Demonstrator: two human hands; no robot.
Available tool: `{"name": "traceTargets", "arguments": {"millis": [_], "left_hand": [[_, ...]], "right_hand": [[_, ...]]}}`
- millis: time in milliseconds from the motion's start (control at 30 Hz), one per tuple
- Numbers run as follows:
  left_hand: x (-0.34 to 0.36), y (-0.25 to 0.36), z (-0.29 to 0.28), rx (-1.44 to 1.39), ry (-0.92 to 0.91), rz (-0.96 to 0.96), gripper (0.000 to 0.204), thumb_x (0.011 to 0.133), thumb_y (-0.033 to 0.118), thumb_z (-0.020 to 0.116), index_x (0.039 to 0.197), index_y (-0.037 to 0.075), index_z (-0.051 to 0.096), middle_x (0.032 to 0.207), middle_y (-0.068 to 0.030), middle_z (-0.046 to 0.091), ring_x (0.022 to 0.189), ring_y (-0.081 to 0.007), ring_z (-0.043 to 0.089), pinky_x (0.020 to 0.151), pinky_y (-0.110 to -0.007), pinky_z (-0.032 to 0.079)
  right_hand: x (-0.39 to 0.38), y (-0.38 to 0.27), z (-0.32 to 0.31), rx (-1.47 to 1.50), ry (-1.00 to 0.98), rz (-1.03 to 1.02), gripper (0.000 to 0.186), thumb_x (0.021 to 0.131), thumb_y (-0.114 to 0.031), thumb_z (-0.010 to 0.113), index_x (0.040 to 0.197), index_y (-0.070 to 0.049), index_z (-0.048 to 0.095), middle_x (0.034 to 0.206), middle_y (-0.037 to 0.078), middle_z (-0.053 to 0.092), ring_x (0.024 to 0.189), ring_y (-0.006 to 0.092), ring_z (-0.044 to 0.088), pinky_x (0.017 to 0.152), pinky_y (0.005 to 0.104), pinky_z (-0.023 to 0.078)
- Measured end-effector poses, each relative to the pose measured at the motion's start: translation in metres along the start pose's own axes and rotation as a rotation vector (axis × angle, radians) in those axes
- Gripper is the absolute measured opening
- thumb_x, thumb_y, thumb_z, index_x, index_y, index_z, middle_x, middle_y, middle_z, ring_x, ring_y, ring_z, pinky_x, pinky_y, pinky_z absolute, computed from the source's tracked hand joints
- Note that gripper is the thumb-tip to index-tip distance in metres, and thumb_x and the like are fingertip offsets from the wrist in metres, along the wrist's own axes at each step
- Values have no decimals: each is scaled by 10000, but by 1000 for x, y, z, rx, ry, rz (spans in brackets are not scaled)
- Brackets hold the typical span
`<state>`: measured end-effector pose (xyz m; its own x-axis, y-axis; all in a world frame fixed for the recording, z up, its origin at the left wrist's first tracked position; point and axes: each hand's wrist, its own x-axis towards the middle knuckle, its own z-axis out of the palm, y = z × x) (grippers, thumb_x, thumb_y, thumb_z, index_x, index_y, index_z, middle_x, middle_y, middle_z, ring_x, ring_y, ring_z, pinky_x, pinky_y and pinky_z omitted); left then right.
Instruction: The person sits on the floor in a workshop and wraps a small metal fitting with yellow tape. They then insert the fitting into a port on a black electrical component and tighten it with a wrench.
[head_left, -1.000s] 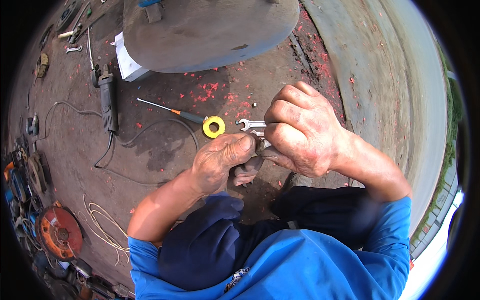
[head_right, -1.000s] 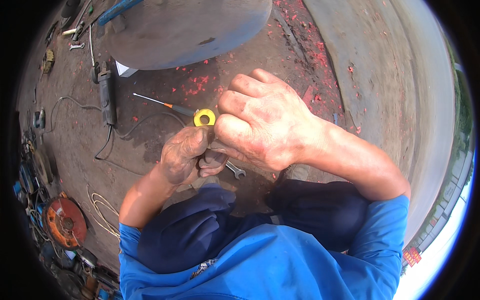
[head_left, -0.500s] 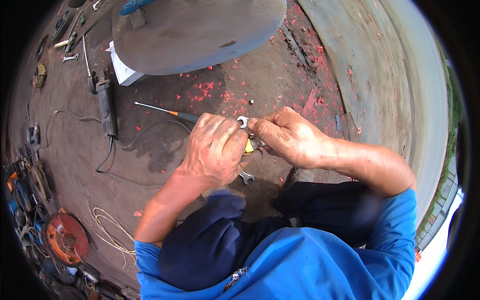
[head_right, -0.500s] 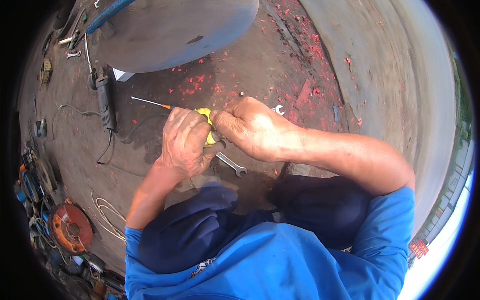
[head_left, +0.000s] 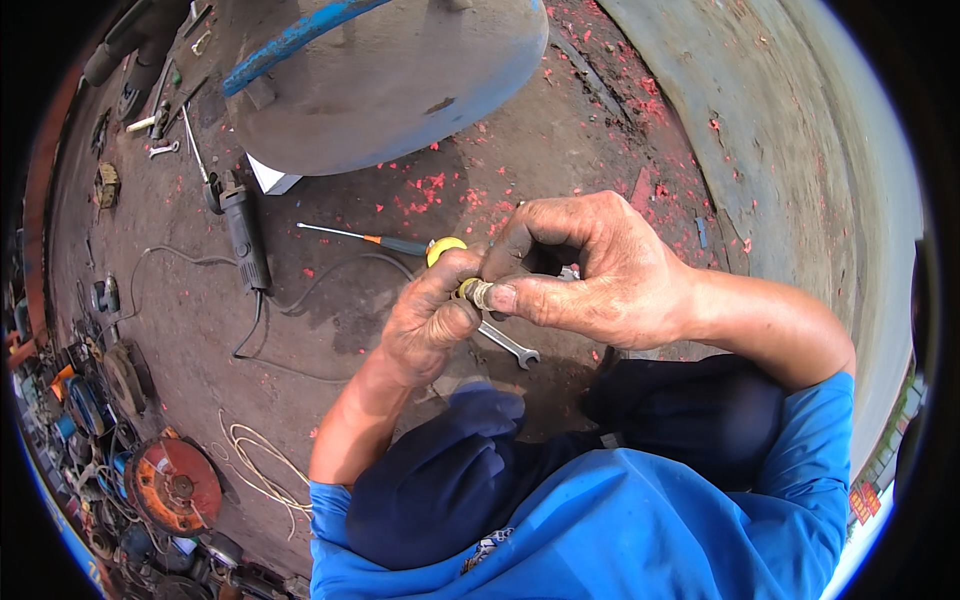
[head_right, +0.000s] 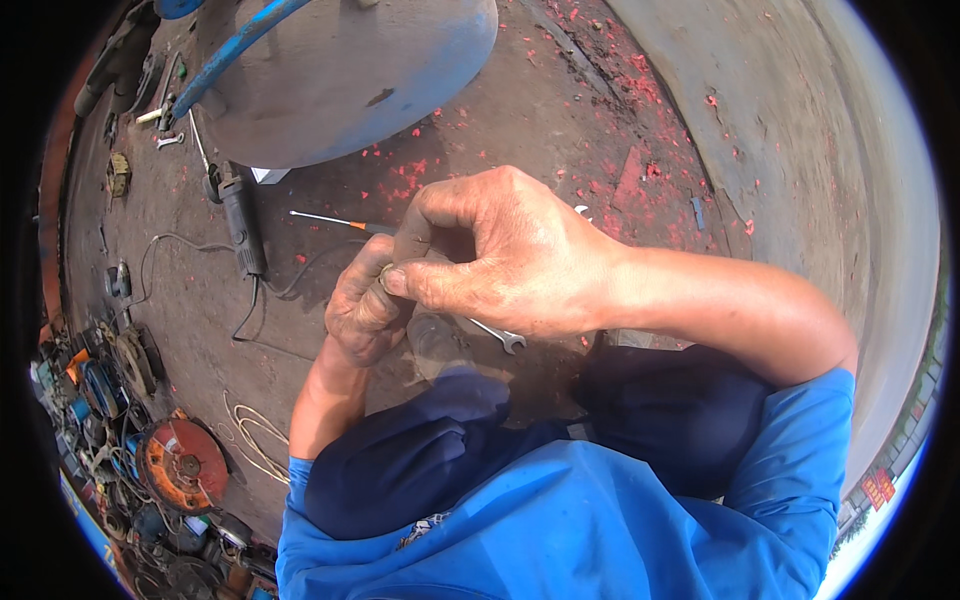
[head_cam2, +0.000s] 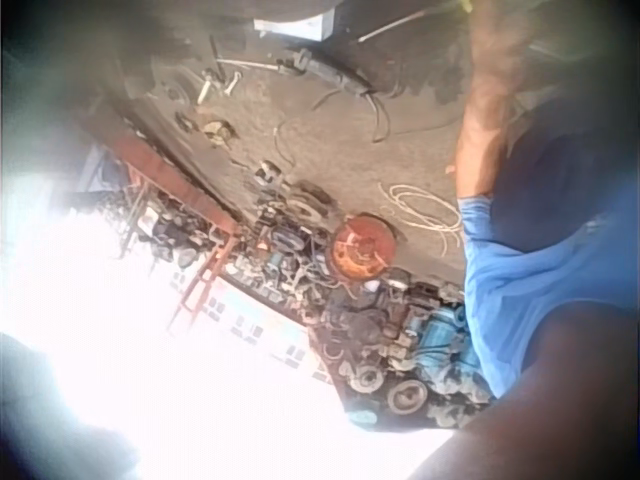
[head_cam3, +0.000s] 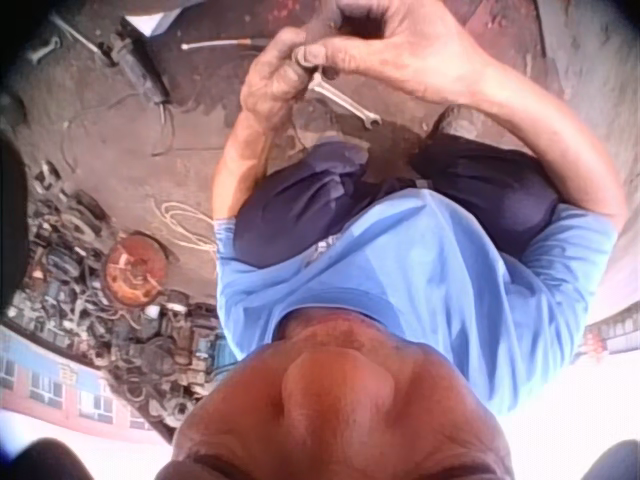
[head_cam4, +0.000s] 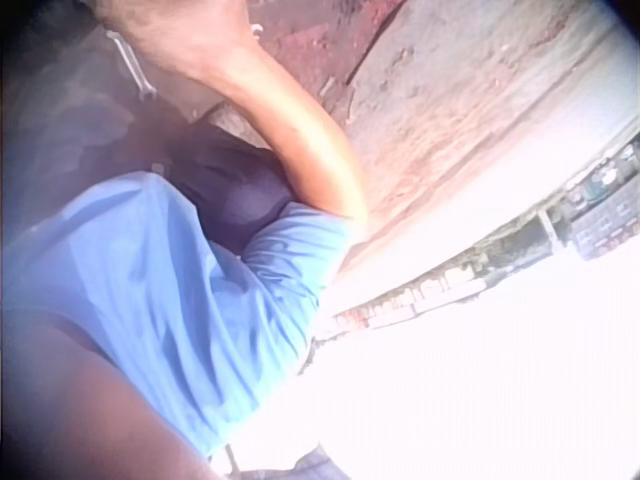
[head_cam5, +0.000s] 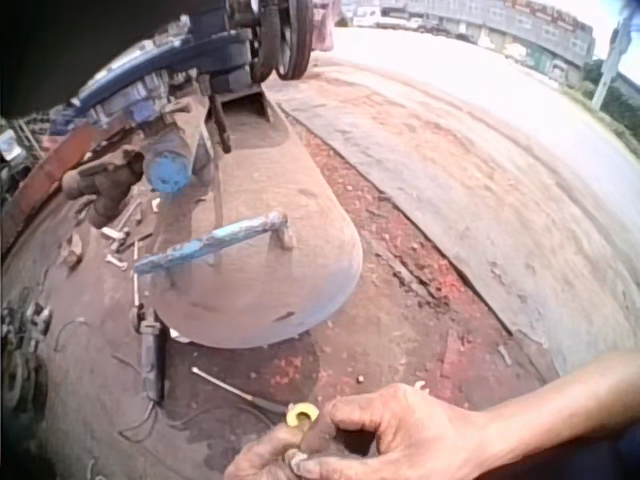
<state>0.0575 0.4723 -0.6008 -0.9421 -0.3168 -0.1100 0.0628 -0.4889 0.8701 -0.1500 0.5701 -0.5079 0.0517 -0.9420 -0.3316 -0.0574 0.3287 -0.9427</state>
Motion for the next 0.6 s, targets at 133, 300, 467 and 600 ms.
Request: {"name": "traceTargets", "arguments": {"millis": [133, 300, 467, 600], "left_hand": [[3, 3, 0, -8, -69, -23, 533, 994, 420, 614, 1244, -49, 566, 1101, -101, 628, 998, -188, 601, 880, -357, 494], [4, 1, -3, -46, -68, -1, 551, 1002, 415, 601, 1284, -56, 552, 1113, -99, 640, 1037, -179, 608, 903, -339, 493], [1, 16, -10, 43, -164, -73, 588, 1025, 471, 523, 1308, -44, 554, 1037, -56, 620, 911, -118, 551, 790, -281, 469], [-13, 2, 4, -38, -215, -182, 535, 1047, 486, 450, 1141, -15, 612, 846, -10, 566, 749, -106, 500, 680, -267, 430]], "right_hand": [[1, 14, 4, 204, 43, 34, 241, 950, -199, 664, 968, 39, 698, 831, 98, 713, 805, 123, 666, 721, 319, 547], [2, 17, 0, -57, 66, -274, 195, 905, -148, 683, 1009, 17, 665, 883, 148, 706, 824, 269, 693, 750, 373, 555], [8, 6, -2, -900, 69, -631, 284, 787, -226, 764, 917, -39, 596, 836, 112, 596, 800, 306, 617, 684, 434, 488], [-2, 3, 7, -951, -17, -596, 296, 785, -234, 747, 790, -54, 513, 748, 115, 562, 717, 315, 605, 628, 444, 475]]}}
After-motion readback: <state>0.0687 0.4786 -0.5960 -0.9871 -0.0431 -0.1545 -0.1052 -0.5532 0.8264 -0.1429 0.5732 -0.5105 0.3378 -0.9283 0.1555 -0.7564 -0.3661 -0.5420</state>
